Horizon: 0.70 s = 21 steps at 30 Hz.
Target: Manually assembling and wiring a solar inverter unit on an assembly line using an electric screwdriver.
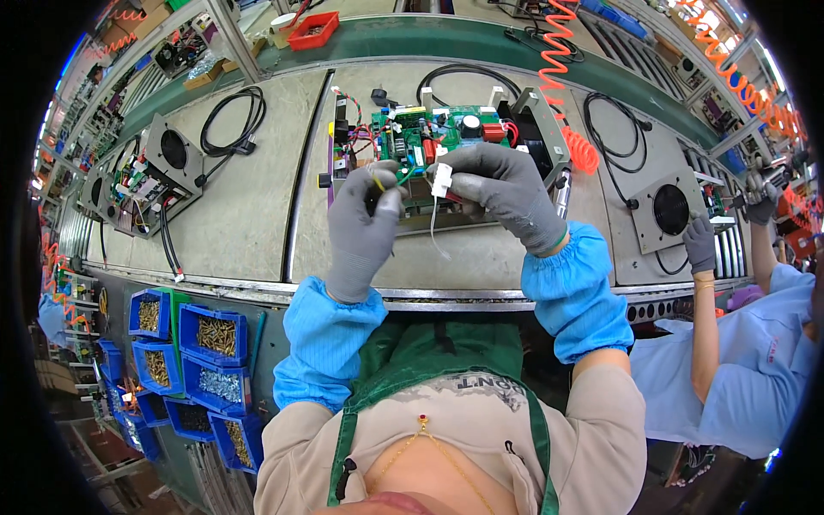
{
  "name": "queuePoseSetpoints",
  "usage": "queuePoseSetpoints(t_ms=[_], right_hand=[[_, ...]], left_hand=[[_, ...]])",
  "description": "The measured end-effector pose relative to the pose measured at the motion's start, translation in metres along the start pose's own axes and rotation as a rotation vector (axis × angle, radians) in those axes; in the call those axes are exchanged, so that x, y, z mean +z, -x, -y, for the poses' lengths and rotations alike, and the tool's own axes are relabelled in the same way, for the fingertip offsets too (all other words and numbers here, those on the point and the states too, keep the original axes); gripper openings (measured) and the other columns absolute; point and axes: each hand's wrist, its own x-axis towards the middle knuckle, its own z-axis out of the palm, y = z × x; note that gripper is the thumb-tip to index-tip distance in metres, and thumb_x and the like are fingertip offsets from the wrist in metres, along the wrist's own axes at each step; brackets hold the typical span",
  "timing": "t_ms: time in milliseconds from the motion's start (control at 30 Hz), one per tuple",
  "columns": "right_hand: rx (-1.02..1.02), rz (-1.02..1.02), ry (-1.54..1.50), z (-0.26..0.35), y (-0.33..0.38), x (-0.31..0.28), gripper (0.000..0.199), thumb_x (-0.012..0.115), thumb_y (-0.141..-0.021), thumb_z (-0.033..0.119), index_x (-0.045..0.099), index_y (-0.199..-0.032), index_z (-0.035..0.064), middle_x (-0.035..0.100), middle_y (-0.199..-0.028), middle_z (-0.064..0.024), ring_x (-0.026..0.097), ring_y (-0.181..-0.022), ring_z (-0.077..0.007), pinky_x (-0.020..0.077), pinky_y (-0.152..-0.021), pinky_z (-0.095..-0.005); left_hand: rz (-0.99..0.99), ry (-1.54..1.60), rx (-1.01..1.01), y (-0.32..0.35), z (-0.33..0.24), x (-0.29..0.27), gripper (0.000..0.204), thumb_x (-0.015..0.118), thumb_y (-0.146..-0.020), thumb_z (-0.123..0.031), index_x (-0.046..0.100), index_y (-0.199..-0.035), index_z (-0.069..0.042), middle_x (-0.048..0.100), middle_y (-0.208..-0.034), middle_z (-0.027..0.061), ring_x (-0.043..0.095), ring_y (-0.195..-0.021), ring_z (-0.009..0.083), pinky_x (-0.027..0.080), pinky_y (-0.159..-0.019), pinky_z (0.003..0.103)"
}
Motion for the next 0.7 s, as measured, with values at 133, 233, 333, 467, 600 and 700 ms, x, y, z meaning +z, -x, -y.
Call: queuePoseSetpoints(t_ms=[133,233,333,467,600,700], right_hand=[[-0.290,-0.196,0.438,0.011,-0.017,0.024,0.017,0.063,-0.082,0.011,0.070,-0.096,0.0052,0.067,-0.073,-0.0053,0.061,-0.060,-0.0118,0.0480,-0.052,-0.0278],[-0.497,-0.078,1.009,0.024,-0.034,0.036,0.014,0.061,-0.078,0.012,0.069,-0.087,0.0059,0.067,-0.073,-0.0126,0.065,-0.064,-0.0252,0.0508,-0.058,-0.0362],[-0.263,0.017,1.200,0.048,-0.053,0.041,0.017,0.065,-0.073,0.019,0.069,-0.085,0.0068,0.065,-0.073,-0.0140,0.065,-0.069,-0.0300,0.0515,-0.063,-0.0385],[-0.217,0.082,1.435,0.052,-0.060,0.050,0.018,0.064,-0.072,0.019,0.069,-0.085,0.0072,0.065,-0.072,-0.0138,0.066,-0.068,-0.0297,0.0518,-0.063,-0.0386],[-0.282,0.039,1.615,0.048,-0.065,0.053,0.017,0.061,-0.071,0.017,0.070,-0.084,0.0090,0.066,-0.075,-0.0141,0.066,-0.074,-0.0328,0.0523,-0.066,-0.0415],[-0.266,0.102,1.697,0.057,-0.073,0.062,0.018,0.061,-0.071,0.017,0.070,-0.085,0.0099,0.067,-0.077,-0.0141,0.066,-0.077,-0.0330,0.0526,-0.069,-0.0426]], left_hand=[[-0.055,0.221,-0.101,0.002,0.007,0.001,0.012,0.057,-0.091,-0.005,0.057,-0.102,-0.001,0.063,-0.100,0.0090,0.062,-0.084,0.0119,0.051,-0.075,0.025],[-0.121,0.181,0.061,0.005,0.013,0.003,0.012,0.063,-0.087,-0.007,0.059,-0.095,0.001,0.063,-0.089,0.0098,0.061,-0.086,0.0156,0.049,-0.074,0.029],[-0.087,0.039,0.113,0.013,0.023,0.003,0.013,0.062,-0.088,-0.012,0.058,-0.093,0.000,0.063,-0.093,0.0111,0.059,-0.089,0.0177,0.047,-0.077,0.031],[-0.198,0.158,-0.034,0.023,0.030,0.012,0.017,0.059,-0.091,-0.018,0.060,-0.096,-0.001,0.062,-0.092,0.0118,0.058,-0.088,0.0189,0.046,-0.076,0.033],[0.087,0.284,-0.484,0.020,0.013,0.004,0.023,0.056,-0.094,-0.018,0.058,-0.107,0.001,0.061,-0.095,0.0107,0.059,-0.080,0.0146,0.047,-0.069,0.029],[-0.027,0.570,-0.416,0.020,0.019,0.011,0.028,0.055,-0.094,-0.017,0.054,-0.114,0.003,0.061,-0.099,0.0096,0.058,-0.078,0.0116,0.049,-0.069,0.027]])
